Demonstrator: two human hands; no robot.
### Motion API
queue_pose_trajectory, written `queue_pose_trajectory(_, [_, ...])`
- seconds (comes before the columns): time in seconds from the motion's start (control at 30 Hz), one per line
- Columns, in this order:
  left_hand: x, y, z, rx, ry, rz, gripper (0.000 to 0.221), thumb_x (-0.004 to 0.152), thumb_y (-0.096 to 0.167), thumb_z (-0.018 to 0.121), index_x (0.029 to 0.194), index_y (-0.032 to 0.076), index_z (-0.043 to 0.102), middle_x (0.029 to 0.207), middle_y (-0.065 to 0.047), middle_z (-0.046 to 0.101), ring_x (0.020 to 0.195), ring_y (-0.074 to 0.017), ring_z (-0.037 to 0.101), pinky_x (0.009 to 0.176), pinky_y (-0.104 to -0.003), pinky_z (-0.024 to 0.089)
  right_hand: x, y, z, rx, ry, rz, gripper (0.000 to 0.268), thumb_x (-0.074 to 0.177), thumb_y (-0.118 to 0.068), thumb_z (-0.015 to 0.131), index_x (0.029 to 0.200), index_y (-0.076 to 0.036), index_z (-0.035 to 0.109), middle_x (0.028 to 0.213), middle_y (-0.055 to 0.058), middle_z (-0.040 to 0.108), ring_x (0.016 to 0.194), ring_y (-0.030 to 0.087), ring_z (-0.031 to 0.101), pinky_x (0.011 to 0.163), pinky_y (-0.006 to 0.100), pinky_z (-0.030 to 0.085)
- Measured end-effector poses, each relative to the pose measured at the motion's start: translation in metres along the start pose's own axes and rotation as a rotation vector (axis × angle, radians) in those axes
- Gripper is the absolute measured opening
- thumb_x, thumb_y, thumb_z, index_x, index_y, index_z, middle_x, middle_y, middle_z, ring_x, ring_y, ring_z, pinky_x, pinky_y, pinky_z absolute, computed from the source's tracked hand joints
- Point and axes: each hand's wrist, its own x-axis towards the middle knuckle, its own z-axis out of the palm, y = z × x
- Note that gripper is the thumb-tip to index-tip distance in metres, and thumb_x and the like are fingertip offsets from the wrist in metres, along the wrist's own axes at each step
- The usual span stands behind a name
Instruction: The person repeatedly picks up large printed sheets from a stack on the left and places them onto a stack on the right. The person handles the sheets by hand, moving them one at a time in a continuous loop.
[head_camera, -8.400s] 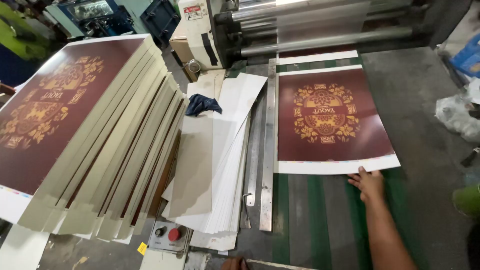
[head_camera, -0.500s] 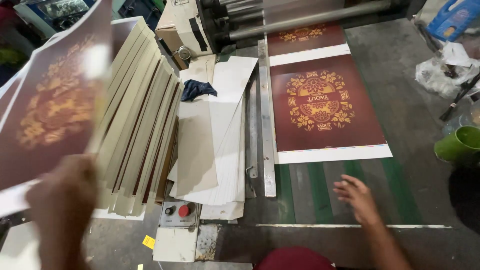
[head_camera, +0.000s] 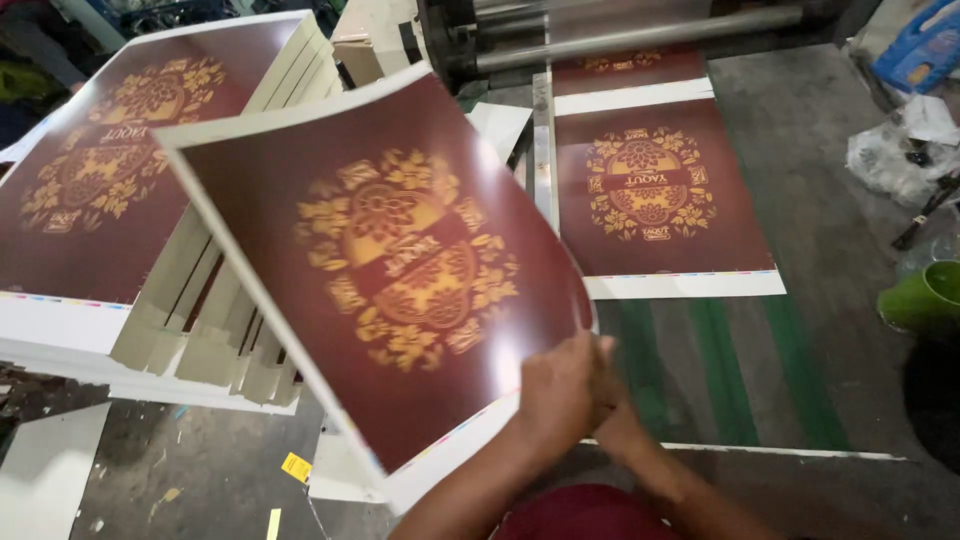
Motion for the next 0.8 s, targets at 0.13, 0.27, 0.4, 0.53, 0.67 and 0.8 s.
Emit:
queue_pose_trajectory(0.13, [-0.003,0.008,-0.011,-0.028,-0.071,0.037,0.030,0.096,0.027,0.073,0.104,-0.001,0.066,0.081,-0.023,0.070,0.063,-0.0395,0.068,0.056,-0.047,0.053,-0.025,0.077,-0.041,0.165,0.243,0.149,0.023,0.098,-0.015,0.066,0.116,-0.001,0.061,0.107,0.009,0.067,0.096,0.016,0.062,0.082,0.033,0.053])
queue_pose_trajectory(0.27, [-0.016,-0.038,-0.027,-0.034,0.139,-0.075,0.019,0.094,0.026,0.074,0.096,0.007,0.072,0.077,-0.017,0.073,0.065,-0.0358,0.071,0.060,-0.046,0.055,-0.050,0.058,-0.076,0.384,0.471,0.236,0.017,0.103,-0.012,0.061,0.116,-0.002,0.062,0.100,0.010,0.071,0.084,0.019,0.069,0.070,0.034,0.059])
queue_pose_trajectory(0.4, [-0.057,-0.132,-0.048,0.146,0.311,-0.414,0.012,0.095,0.021,0.072,0.094,0.009,0.073,0.083,-0.014,0.074,0.072,-0.0323,0.072,0.065,-0.042,0.057,-0.089,0.062,-0.116,0.314,0.632,0.232,0.019,0.107,-0.009,0.059,0.126,-0.004,0.057,0.105,0.008,0.068,0.085,0.020,0.070,0.072,0.035,0.062])
queue_pose_trajectory(0.53, [-0.128,-0.242,-0.055,0.439,0.509,-0.593,0.006,0.095,0.014,0.071,0.097,0.009,0.072,0.094,-0.015,0.073,0.085,-0.0380,0.069,0.071,-0.049,0.053,-0.129,0.144,-0.212,-0.899,0.264,-0.165,0.011,0.115,-0.005,0.058,0.123,0.002,0.058,0.104,0.015,0.065,0.091,0.031,0.069,0.085,0.044,0.060])
queue_pose_trajectory(0.67, [-0.198,-0.321,-0.052,0.443,0.689,-0.845,0.009,0.092,0.011,0.068,0.101,0.008,0.070,0.097,-0.013,0.070,0.087,-0.0351,0.069,0.075,-0.046,0.054,-0.127,0.207,-0.295,-0.614,0.183,-0.074,0.017,0.116,-0.006,0.056,0.131,0.001,0.054,0.112,0.016,0.064,0.098,0.029,0.068,0.088,0.043,0.058])
queue_pose_trajectory(0.8, [-0.232,-0.348,-0.047,0.494,0.798,-0.906,0.022,0.092,0.018,0.073,0.109,0.006,0.067,0.097,-0.013,0.069,0.084,-0.0334,0.068,0.073,-0.046,0.054,-0.112,0.232,-0.332,-0.356,0.181,0.051,0.023,0.116,-0.007,0.053,0.138,0.000,0.050,0.119,0.016,0.063,0.105,0.028,0.067,0.092,0.043,0.057])
